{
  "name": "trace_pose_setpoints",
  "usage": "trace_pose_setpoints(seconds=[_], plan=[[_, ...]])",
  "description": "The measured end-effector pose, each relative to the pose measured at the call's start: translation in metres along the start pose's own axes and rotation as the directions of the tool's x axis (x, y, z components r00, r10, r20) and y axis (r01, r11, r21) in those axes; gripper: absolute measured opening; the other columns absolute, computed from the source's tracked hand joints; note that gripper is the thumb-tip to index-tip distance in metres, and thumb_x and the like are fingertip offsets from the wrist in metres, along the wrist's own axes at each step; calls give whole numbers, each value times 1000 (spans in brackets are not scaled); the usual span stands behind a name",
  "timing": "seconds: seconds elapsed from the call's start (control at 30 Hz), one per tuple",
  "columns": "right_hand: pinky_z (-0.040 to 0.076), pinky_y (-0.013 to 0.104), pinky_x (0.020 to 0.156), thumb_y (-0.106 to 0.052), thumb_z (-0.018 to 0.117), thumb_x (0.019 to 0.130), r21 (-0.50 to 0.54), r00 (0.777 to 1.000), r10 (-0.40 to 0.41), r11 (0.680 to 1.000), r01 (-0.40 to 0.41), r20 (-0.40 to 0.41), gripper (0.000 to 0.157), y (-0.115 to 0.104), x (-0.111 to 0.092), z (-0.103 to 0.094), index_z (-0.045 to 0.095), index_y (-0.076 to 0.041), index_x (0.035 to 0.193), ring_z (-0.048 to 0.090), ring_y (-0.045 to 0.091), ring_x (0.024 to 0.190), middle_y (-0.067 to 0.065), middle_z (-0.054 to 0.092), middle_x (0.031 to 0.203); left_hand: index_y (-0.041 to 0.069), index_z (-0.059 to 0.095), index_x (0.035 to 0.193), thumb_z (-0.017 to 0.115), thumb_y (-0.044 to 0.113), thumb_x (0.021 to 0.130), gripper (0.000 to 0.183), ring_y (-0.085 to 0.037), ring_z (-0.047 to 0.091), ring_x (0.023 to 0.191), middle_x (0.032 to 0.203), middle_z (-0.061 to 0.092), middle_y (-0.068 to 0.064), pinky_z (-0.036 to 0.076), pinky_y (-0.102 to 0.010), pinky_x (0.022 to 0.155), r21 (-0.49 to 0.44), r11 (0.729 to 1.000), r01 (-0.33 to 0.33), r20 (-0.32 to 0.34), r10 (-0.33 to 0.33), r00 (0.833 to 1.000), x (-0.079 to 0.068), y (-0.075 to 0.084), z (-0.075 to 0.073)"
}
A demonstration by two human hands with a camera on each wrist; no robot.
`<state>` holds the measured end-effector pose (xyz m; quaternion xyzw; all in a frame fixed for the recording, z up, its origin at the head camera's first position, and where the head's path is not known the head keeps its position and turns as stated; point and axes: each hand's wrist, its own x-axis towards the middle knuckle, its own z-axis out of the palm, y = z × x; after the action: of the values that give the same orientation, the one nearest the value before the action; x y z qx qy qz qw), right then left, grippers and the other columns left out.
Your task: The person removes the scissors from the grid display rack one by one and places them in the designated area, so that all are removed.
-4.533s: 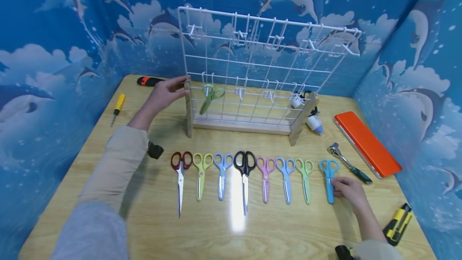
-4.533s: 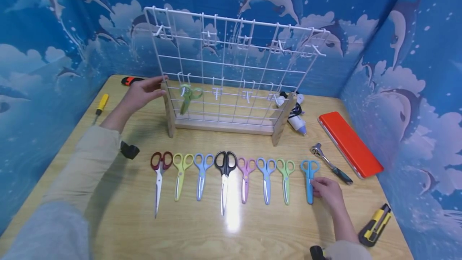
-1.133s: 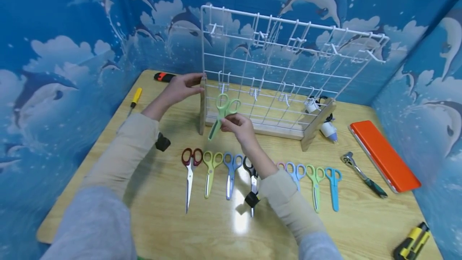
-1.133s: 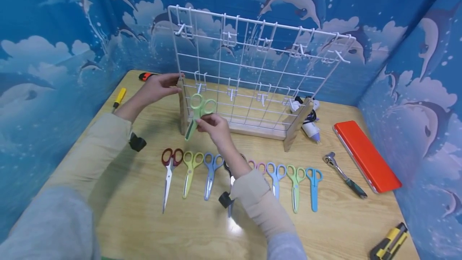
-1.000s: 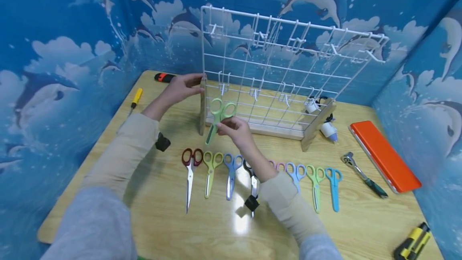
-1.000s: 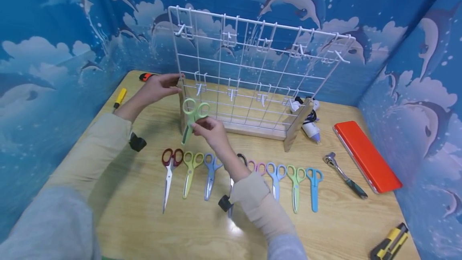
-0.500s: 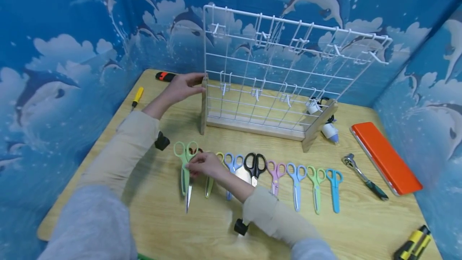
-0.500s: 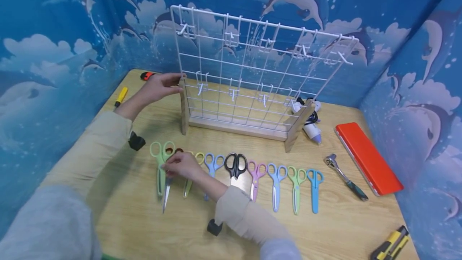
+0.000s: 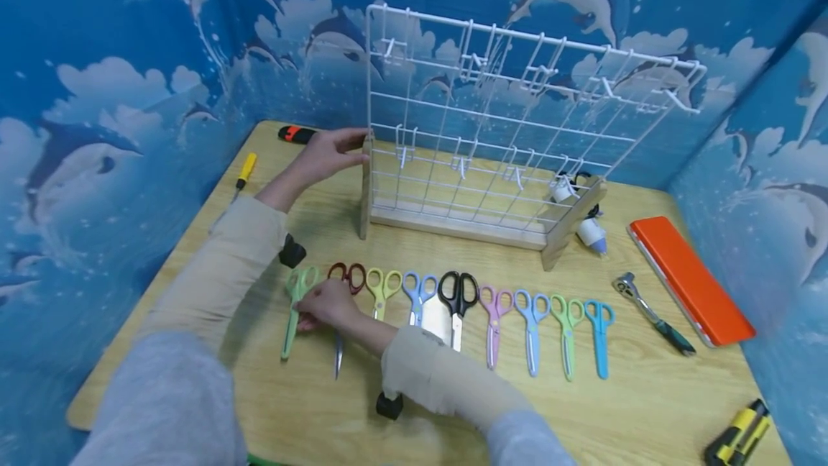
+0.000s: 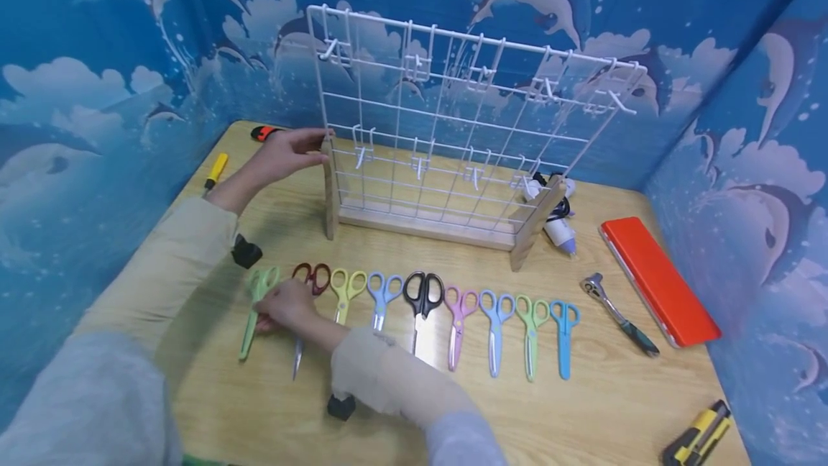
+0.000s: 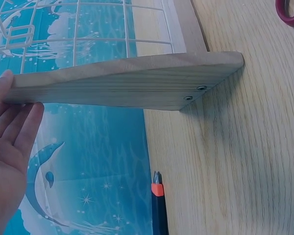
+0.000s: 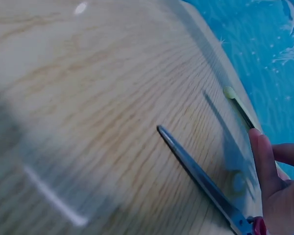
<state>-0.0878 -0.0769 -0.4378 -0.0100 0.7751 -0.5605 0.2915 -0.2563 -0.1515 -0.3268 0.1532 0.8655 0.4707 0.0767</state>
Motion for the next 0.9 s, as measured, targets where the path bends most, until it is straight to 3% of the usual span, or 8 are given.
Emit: trace_pose_setpoints(seconds=[0.33,0.5,0.67,0.77,0.9], plan=[[49,23,41,-2,65,71,-5,993,67,998,-67,-98,12,1,12,1,60,1,60,57,18,40,10,57,46,19,38,129,61,28,77,58,-13,40,116,128,41,-1,38,-28,92,-12,1000,11,-3,-11,1000,-1,0,2],[49,24,40,-2,63,72,-61,997,28,998,-33,-76,15,0,12,0,58,1,59,55,17,37,9,56,45,22,38,129,61,32,76,59,-11,40,115,128,42,0,40,-26,90,-1,1000,22,-14,-22,1000,-1,-3,1],[47,23,36,-1,60,72,-186,996,-36,982,19,-87,19,0,11,-2,58,2,53,54,14,35,8,55,42,22,38,128,61,34,75,59,-12,40,115,128,42,-1,39,-27,91,5,1000,19,-13,-19,1000,-1,-5,1],[47,22,37,-4,61,74,-225,996,-77,972,65,-43,21,-1,8,-7,59,0,54,55,12,37,6,56,43,22,38,128,61,33,75,58,-13,40,115,127,42,-2,39,-28,91,3,1000,14,-19,-13,1000,-1,-7,1],[49,22,43,-10,60,78,-183,983,-163,967,177,89,17,-3,-3,-27,62,2,66,57,10,43,4,60,53,22,38,128,60,33,75,58,-14,42,114,126,44,-2,39,-29,91,35,999,-5,-20,5,1000,-3,-7,1]])
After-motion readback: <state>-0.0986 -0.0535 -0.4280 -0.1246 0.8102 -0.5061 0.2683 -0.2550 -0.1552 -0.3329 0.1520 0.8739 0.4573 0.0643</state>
